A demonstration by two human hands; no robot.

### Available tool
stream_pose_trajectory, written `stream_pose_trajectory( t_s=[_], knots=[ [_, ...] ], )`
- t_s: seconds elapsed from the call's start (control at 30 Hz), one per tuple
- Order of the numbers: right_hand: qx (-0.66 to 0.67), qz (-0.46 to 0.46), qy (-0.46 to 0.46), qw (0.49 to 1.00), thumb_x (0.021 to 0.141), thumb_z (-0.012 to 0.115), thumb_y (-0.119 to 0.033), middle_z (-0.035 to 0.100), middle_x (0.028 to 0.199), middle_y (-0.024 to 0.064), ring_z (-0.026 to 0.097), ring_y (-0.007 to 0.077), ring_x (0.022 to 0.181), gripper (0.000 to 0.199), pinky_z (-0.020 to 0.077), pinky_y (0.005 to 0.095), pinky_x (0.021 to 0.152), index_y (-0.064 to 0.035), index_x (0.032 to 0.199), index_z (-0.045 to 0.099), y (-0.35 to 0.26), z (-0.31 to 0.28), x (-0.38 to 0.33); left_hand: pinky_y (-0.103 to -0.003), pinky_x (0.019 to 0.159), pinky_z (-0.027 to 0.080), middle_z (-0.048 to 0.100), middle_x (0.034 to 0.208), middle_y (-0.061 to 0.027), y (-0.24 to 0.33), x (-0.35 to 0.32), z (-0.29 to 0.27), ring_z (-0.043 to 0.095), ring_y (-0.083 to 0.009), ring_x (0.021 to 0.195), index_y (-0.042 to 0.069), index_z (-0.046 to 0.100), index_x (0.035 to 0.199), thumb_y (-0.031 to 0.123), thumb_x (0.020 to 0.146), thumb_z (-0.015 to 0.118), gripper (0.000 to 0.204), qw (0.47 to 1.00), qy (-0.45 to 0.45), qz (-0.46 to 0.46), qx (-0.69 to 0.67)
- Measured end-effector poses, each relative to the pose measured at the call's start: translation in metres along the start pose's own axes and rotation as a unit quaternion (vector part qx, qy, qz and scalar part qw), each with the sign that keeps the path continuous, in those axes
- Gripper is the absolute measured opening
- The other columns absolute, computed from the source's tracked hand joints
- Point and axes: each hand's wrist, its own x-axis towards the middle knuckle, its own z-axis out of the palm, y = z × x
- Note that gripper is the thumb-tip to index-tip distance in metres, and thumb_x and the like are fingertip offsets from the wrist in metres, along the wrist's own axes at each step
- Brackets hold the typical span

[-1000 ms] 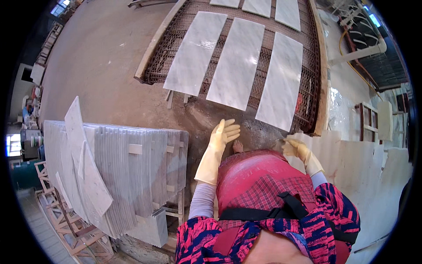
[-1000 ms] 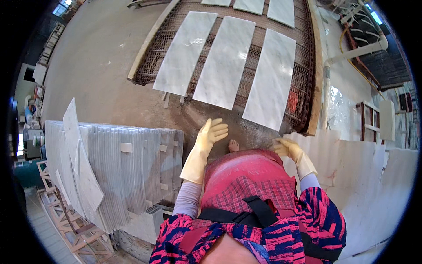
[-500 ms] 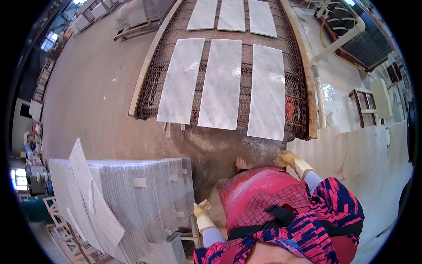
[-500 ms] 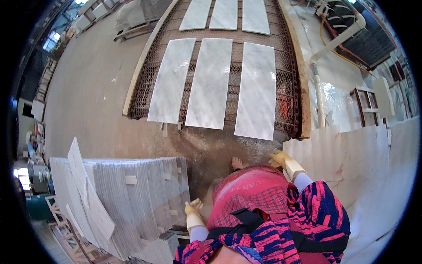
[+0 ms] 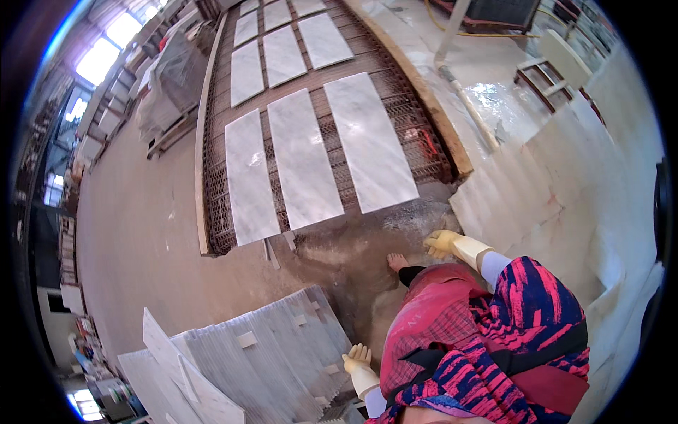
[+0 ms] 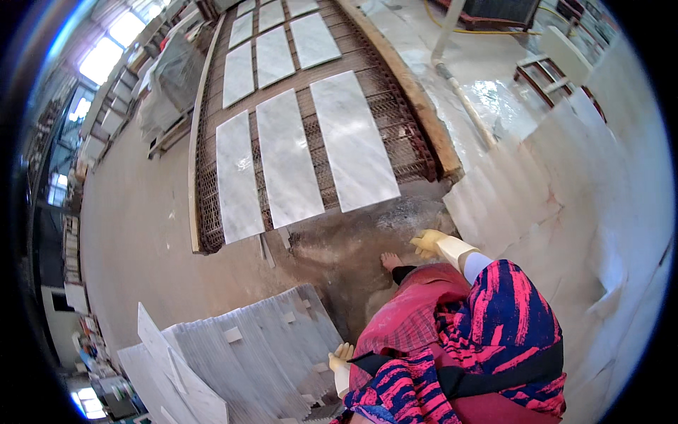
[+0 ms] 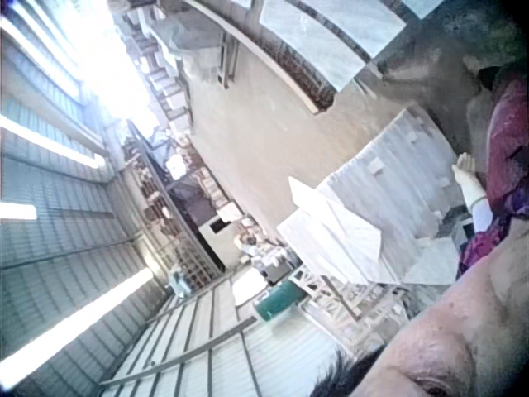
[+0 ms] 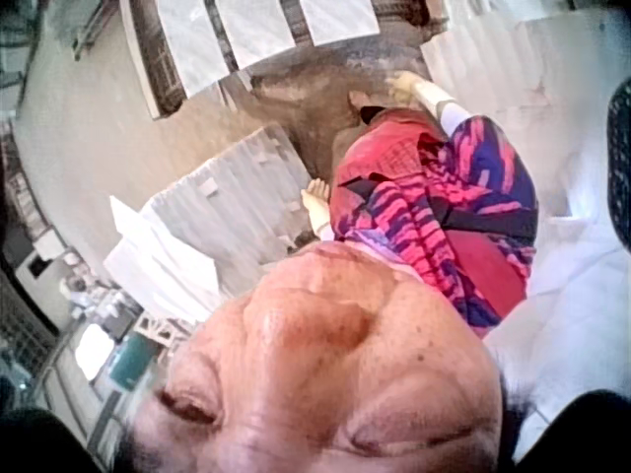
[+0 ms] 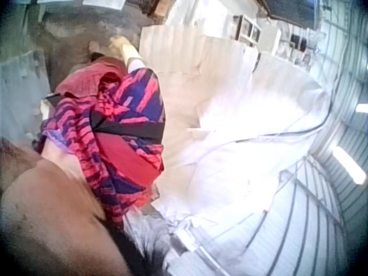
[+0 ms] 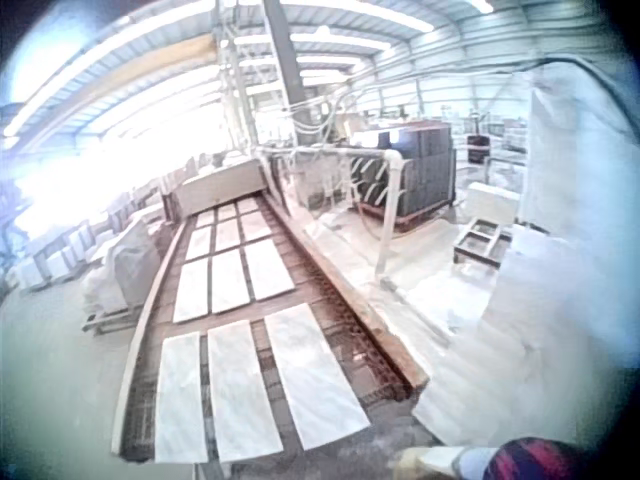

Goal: The person repeatedly picks up thin, translucent rectangular sheets from a wooden rack and places them onto a metal mesh drying rack. The person handles the sheets one by one, arranging them in rows on the mesh surface.

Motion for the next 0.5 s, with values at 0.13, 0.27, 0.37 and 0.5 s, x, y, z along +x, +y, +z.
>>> stream_pose_trajectory(
  t_s=[0.13, 0.27, 0.37, 0.5],
  knots=[
    [0.061, 0.027, 0.053, 0.996, 0.101, 0.055, -0.037, 0.076, 0.101, 0.0144, 0.074, 0.0261, 0.077, 0.039, 0.0602, 0.0407, 0.068, -0.0039, 0.118, 0.067, 0.053, 0.016, -0.048, -0.063, 0.108, 0.044, 0.054, 0.142, -0.0298, 0.02, 0.012, -0.016, 0.05, -0.0499, 0.133, -0.005, 0.053, 0.134, 0.057, 0.107, 0.025, 0.073, 0.996, -0.071, 0.025, 0.042],
    [-0.04, 0.093, 0.095, 0.99, 0.1, 0.055, -0.033, 0.076, 0.099, 0.0172, 0.075, 0.0292, 0.08, 0.04, 0.0614, 0.0409, 0.071, -0.0021, 0.123, 0.065, 0.164, 0.046, -0.102, -0.063, 0.107, 0.044, 0.054, 0.142, -0.0308, 0.032, 0.013, -0.023, 0.05, -0.0503, 0.133, -0.004, 0.051, 0.139, 0.056, 0.107, 0.03, 0.072, 0.981, -0.16, 0.078, 0.071],
    [-0.054, 0.129, 0.051, 0.989, 0.1, 0.055, -0.033, 0.076, 0.098, 0.0189, 0.076, 0.0308, 0.08, 0.041, 0.0609, 0.0417, 0.073, 0.0004, 0.12, 0.066, 0.208, 0.072, -0.141, -0.061, 0.114, 0.038, 0.045, 0.15, -0.029, 0.013, -0.005, -0.074, 0.042, -0.0471, 0.14, -0.002, 0.042, 0.148, 0.058, 0.107, 0.03, 0.073, 0.973, -0.199, 0.084, 0.079],
    [-0.13, 0.072, 0.037, 0.988, 0.099, 0.054, -0.035, 0.076, 0.094, 0.0192, 0.075, 0.0314, 0.08, 0.041, 0.0592, 0.0436, 0.076, 0.0016, 0.106, 0.072, 0.239, 0.095, -0.175, -0.06, 0.113, 0.039, 0.047, 0.149, -0.0286, -0.036, -0.039, -0.155, 0.044, -0.0463, 0.139, -0.001, 0.042, 0.148, 0.057, 0.107, 0.03, 0.072, 0.978, -0.165, 0.046, 0.12]
  ],
)
